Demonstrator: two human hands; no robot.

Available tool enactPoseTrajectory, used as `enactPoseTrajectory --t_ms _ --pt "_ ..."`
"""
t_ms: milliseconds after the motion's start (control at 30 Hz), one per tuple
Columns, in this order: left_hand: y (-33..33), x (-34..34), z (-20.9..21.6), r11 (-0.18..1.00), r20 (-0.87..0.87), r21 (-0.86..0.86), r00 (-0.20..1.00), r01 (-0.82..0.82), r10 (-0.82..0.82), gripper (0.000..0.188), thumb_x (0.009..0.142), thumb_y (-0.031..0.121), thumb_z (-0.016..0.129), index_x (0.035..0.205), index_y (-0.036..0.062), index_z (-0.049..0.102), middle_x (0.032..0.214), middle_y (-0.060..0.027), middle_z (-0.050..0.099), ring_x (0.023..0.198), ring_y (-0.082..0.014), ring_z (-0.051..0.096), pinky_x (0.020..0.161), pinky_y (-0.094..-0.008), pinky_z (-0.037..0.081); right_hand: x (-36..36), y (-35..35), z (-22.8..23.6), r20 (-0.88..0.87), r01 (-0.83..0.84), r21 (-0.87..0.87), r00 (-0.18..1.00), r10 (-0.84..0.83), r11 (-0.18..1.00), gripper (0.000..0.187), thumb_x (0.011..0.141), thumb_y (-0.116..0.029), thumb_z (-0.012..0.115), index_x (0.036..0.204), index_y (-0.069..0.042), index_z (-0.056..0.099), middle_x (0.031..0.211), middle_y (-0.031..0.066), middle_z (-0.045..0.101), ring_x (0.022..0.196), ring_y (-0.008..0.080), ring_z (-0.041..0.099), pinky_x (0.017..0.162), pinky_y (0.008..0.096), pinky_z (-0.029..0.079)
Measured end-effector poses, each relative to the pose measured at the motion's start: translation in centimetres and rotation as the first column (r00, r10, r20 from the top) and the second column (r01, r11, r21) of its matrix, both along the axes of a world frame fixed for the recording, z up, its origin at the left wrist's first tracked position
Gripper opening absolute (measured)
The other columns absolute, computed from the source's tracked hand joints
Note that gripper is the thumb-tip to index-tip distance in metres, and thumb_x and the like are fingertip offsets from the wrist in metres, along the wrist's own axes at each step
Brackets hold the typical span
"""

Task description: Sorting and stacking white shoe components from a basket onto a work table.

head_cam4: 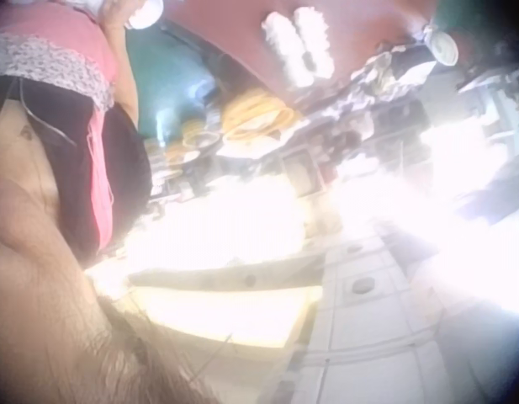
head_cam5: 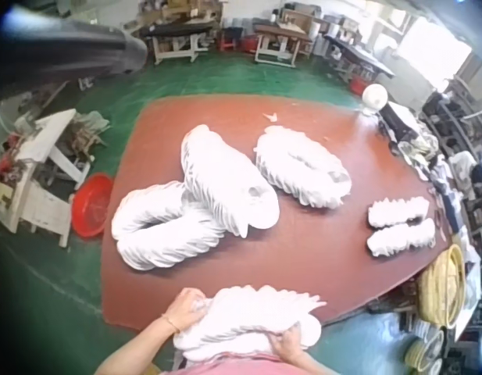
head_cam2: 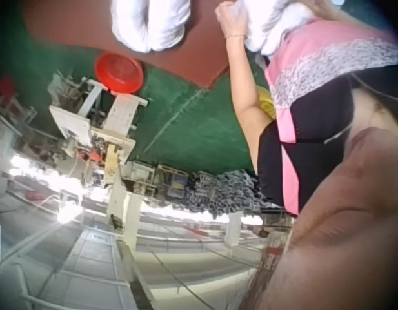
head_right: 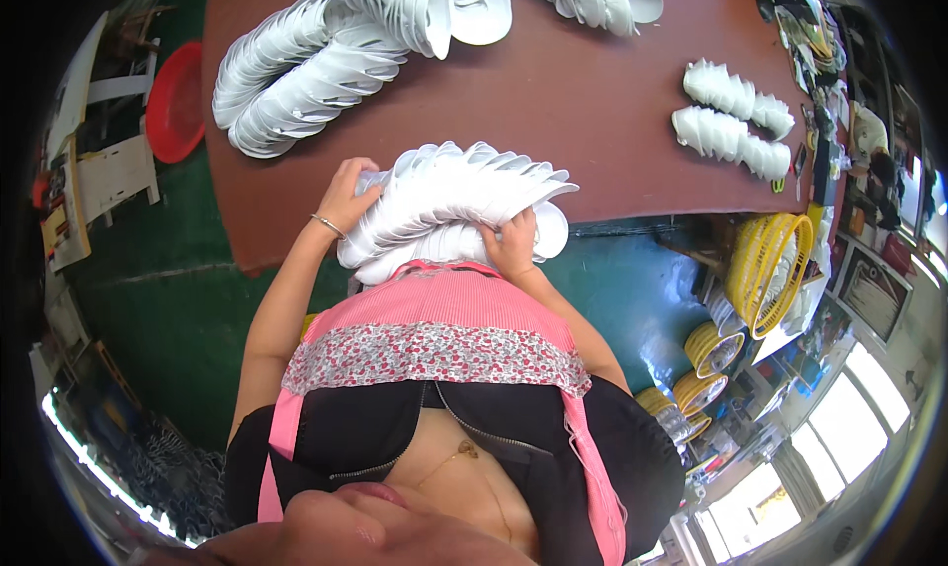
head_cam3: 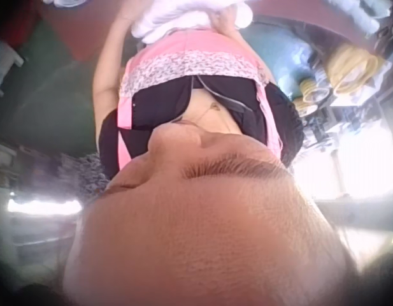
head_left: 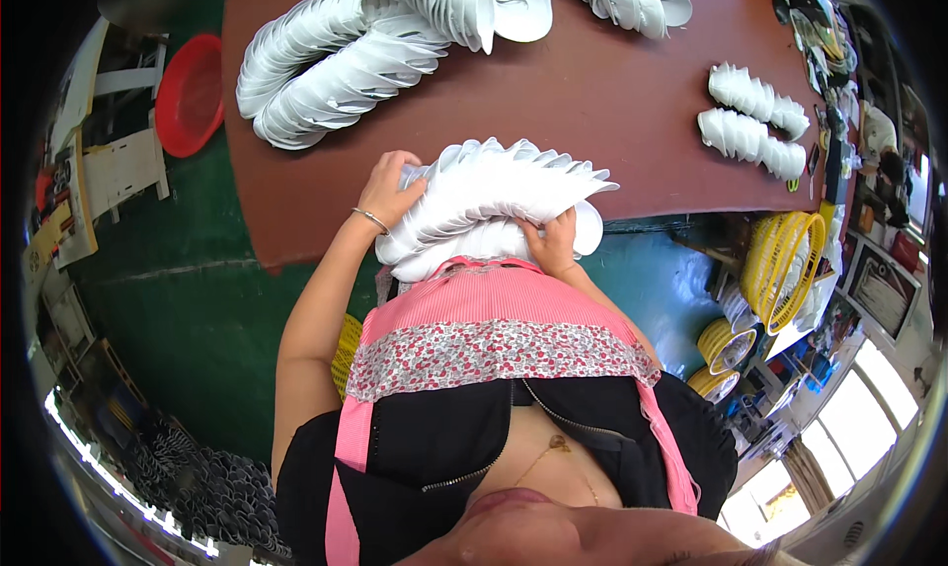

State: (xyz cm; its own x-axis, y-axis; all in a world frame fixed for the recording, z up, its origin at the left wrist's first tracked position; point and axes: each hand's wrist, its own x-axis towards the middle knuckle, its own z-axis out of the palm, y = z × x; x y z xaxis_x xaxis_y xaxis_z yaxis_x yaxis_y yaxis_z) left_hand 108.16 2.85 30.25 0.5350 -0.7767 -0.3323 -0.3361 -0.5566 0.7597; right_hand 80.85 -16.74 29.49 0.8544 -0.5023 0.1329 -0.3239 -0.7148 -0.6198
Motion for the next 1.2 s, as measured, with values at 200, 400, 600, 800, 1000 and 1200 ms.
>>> enactPoseTrajectory --t_ms 200,400,600,800,1000,1200 --pt "-2.7 -0.1 1.4 0.957 -0.004 -0.197 0.976 0.211 -0.216 0.047 0.077 0.005 0.054 0.121 0.0166 0.063 0.148 -0.0164 0.041 0.131 -0.0335 0.050 0.107 -0.0448 0.044 -0.3 0.0 -0.3 0.012 0.003 -0.008 1.000 -0.003 1.000 0.043 0.074 -0.017 0.079 0.115 -0.008 0.070 0.121 0.0177 0.061 0.112 0.0427 0.053 0.092 0.0528 0.041" --pt "-4.0 0.0 3.6 0.980 0.157 0.052 0.967 0.193 -0.199 0.026 0.085 0.018 0.060 0.110 0.0165 0.066 0.142 -0.0129 0.048 0.124 -0.0336 0.054 0.098 -0.0456 0.049 -0.2 0.1 0.1 -0.002 0.018 0.010 1.000 -0.018 1.000 0.043 0.074 -0.017 0.079 0.116 -0.008 0.070 0.120 0.0170 0.062 0.111 0.0426 0.053 0.090 0.0522 0.042" --pt "-6.6 -1.4 5.3 0.983 0.378 0.135 0.910 0.129 -0.171 0.052 0.077 0.059 0.075 0.078 0.0090 0.060 0.109 -0.0063 0.059 0.104 -0.0281 0.058 0.077 -0.0440 0.052 -0.3 0.5 -0.2 0.041 0.011 -0.013 0.999 -0.011 1.000 0.046 0.074 -0.017 0.079 0.116 -0.004 0.068 0.121 0.0184 0.061 0.111 0.0440 0.053 0.090 0.0534 0.044" --pt "-6.9 -2.5 5.4 0.978 0.357 0.176 0.918 0.115 -0.172 0.060 0.072 0.063 0.078 0.073 0.0090 0.051 0.101 -0.0042 0.056 0.097 -0.0268 0.057 0.072 -0.0438 0.051 -1.4 0.8 -1.0 0.080 0.025 -0.020 0.997 -0.023 0.999 0.047 0.073 -0.016 0.079 0.116 -0.003 0.067 0.120 0.0195 0.060 0.109 0.0450 0.053 0.091 0.0544 0.044" --pt "-6.2 -2.8 5.3 0.981 0.347 0.160 0.925 0.106 -0.157 0.048 0.079 0.050 0.075 0.082 0.0083 0.051 0.104 -0.0060 0.055 0.100 -0.0292 0.058 0.075 -0.0449 0.050 -1.5 0.9 -1.0 0.099 0.023 -0.014 0.995 -0.022 1.000 0.048 0.073 -0.016 0.078 0.117 -0.003 0.066 0.120 0.0190 0.059 0.108 0.0445 0.053 0.090 0.0548 0.044" --pt "-5.4 -3.3 4.6 0.993 0.291 0.084 0.951 0.081 -0.102 0.028 0.080 0.023 0.067 0.101 0.0074 0.055 0.118 -0.0120 0.058 0.110 -0.0334 0.058 0.086 -0.0453 0.050 -1.7 1.0 -1.1 0.126 0.030 -0.009 0.992 -0.029 1.000 0.047 0.073 -0.016 0.078 0.117 -0.003 0.066 0.120 0.0188 0.060 0.108 0.0445 0.054 0.090 0.0548 0.044"
